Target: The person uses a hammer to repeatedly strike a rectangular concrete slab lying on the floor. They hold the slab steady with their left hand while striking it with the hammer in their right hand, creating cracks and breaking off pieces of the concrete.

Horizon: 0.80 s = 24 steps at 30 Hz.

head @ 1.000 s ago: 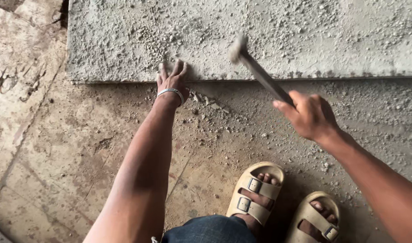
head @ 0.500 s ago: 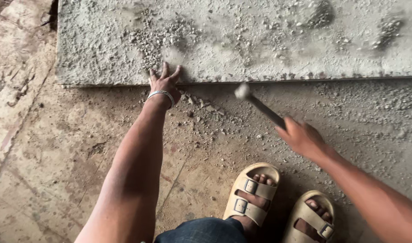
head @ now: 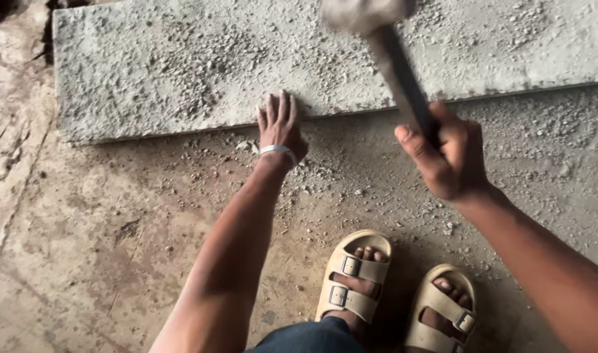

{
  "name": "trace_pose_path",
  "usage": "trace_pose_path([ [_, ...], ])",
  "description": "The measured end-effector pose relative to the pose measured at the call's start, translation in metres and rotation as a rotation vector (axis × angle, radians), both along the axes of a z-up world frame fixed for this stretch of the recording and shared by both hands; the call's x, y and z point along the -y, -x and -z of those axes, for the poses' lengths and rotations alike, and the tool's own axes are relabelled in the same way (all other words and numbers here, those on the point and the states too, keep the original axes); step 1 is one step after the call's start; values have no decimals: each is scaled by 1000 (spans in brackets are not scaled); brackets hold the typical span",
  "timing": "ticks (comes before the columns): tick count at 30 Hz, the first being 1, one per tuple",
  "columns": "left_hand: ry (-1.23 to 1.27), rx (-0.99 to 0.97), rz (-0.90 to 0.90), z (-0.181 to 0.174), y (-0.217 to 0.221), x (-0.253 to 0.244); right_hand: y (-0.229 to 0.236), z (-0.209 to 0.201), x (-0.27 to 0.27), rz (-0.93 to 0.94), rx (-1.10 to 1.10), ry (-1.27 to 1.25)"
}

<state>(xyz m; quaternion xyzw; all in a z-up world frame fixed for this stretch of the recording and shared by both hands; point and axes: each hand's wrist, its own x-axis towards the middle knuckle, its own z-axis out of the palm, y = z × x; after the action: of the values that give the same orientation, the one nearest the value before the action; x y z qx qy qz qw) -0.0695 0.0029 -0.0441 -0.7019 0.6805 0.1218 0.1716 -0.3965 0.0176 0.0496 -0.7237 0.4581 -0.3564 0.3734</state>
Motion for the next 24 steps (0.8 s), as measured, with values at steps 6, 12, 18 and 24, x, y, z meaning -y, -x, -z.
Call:
trace_pose_path([
  [6,-73,-39,-4,-16,0,8,-2,84,-8,-28,-161,-343],
  [12,-58,-94,-15,-23,0,9,30,144,-41,-171,-388,-472],
  [18,-77,16,-42,-13,12,18,34,63,-28,-40,-403,-512],
  [24,-50,32,138,-5,46,6,26,14,9,1,264,6],
])
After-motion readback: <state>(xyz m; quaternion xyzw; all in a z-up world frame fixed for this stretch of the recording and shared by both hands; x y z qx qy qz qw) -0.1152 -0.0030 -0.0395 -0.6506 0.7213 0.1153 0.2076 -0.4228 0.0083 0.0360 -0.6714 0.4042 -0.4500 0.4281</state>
